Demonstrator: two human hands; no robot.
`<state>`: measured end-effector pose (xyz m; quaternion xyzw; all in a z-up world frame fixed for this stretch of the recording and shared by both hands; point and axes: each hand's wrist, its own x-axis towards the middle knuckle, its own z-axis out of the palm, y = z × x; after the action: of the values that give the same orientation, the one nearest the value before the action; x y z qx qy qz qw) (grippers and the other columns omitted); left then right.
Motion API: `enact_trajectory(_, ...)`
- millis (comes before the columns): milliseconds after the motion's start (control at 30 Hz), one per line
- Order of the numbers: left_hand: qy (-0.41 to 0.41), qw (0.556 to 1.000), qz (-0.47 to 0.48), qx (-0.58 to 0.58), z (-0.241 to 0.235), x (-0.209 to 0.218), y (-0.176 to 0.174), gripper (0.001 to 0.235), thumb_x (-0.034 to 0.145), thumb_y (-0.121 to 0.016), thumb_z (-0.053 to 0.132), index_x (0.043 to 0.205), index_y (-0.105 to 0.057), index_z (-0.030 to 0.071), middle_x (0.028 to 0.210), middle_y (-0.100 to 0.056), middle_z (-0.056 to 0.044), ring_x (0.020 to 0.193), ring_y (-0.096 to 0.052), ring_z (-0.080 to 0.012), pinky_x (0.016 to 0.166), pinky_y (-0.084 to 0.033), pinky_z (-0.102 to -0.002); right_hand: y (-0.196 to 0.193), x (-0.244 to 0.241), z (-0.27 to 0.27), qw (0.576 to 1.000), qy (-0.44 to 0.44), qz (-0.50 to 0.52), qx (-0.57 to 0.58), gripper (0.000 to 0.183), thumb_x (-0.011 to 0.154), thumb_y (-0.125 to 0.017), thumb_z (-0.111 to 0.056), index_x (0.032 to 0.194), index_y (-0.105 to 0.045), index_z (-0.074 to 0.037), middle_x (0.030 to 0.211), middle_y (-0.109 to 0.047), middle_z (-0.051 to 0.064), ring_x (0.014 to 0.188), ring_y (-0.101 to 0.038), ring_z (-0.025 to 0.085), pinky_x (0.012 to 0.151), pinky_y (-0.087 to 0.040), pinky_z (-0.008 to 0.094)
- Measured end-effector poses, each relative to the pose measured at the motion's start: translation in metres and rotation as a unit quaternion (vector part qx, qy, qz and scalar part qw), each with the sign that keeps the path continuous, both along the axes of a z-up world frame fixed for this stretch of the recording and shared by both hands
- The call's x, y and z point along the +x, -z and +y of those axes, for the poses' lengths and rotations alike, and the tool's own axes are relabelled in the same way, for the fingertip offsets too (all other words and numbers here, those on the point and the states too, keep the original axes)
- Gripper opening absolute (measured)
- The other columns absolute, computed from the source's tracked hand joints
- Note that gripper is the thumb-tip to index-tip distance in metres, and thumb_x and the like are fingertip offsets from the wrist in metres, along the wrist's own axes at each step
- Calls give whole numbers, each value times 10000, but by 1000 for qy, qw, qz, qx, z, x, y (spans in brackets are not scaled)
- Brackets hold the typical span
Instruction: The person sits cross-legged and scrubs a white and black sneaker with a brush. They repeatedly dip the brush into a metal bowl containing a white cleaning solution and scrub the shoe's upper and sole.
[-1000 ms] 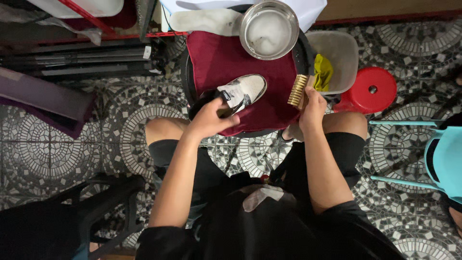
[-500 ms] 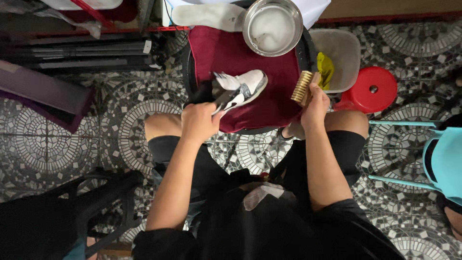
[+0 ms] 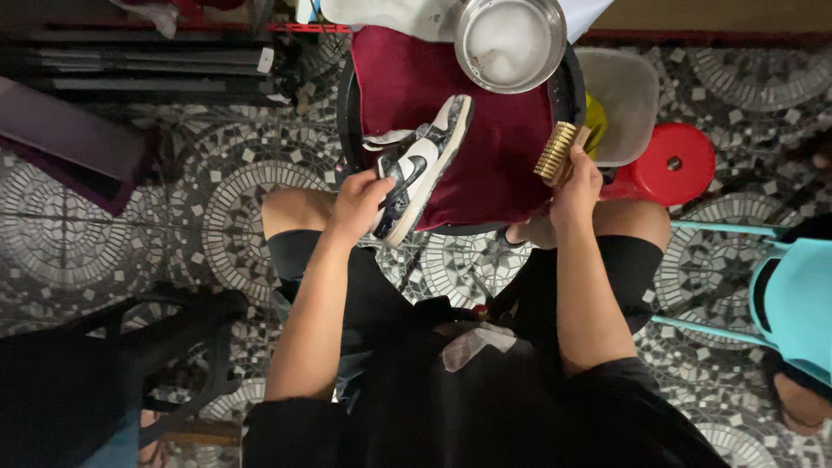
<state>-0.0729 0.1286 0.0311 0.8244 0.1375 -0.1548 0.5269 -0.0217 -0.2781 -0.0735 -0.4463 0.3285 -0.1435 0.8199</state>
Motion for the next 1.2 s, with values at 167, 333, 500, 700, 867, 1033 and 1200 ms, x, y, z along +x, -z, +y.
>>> enact_trajectory(167, -80, 994, 3, -77, 7, -5, 47, 212, 958, -823, 398, 874, -826, 203, 678, -638, 37, 765, -638, -97, 770, -530, -273, -14, -9, -2, 997, -56, 43, -26, 377, 1126, -711, -348, 1233, -696, 13, 996, -772, 135, 814, -835, 258, 737, -750, 512)
enact_trajectory(333, -37, 995, -72, -66, 9, -18, -28, 235, 950, -853, 429, 952, -856, 194, 762, -758, -63, 820, -729, -200, 790, -574, -371, -99, 38, 27, 984, -138, 42, -105, 461, 1140, -591, -438, 1273, -694, -8, 1025, -748, 176, 846, -828, 308, 690, -760, 512)
enact_trajectory(500, 25, 957, -286, 40, 24, -33, 1, 215, 998, -815, 322, 975, -832, 109, 1005, -832, 6, 1045, -697, -241, 959, -543, -394, -173, 112, 47, 873, -326, 93, -349, 702, 1054, -375, -736, 1188, -701, -128, 1053, -747, 62, 846, -728, 126, 632, -686, 311)
enact_trajectory(700, 68, 922, -379, 45, 30, -30, 14, 277, 1040, -793, 313, 878, -824, 90, 968, -712, -40, 893, -648, -291, 885, -489, -462, -122, 230, 25, 615, -375, -5, -693, 416, 980, -704, -360, 1229, -730, -28, 1098, -761, 111, 964, -707, 323, 797, -529, 512)
enact_trajectory(867, 41, 928, -368, 37, 31, -33, 19, 323, 1010, -820, 412, 974, -783, 93, 1102, -595, -75, 1045, -645, -293, 1024, -479, -443, -135, 231, 65, 516, -404, 113, -747, 506, 1030, -699, -613, 1005, -768, -113, 1001, -785, 158, 966, -735, 447, 752, -549, 585)
enact_trajectory(1033, 71, 984, -144, 74, 35, -40, 18, 494, 1020, -669, 615, 1145, -788, 151, 1320, -590, -62, 1241, -651, -325, 977, -531, -547, -116, 233, 69, 489, -429, 130, -748, 407, 956, -735, -463, 1155, -802, -114, 1031, -760, 176, 891, -726, 447, 659, -570, 592)
enact_trajectory(1200, 112, 992, -49, 36, 35, -39, -14, 632, 944, -686, 692, 1208, -771, 124, 1392, -673, -88, 1437, -596, -307, 1047, -518, -497, -123, 225, 76, 494, -423, 133, -748, 393, 1011, -649, -499, 1013, -777, -127, 981, -759, 155, 855, -736, 435, 659, -562, 568)
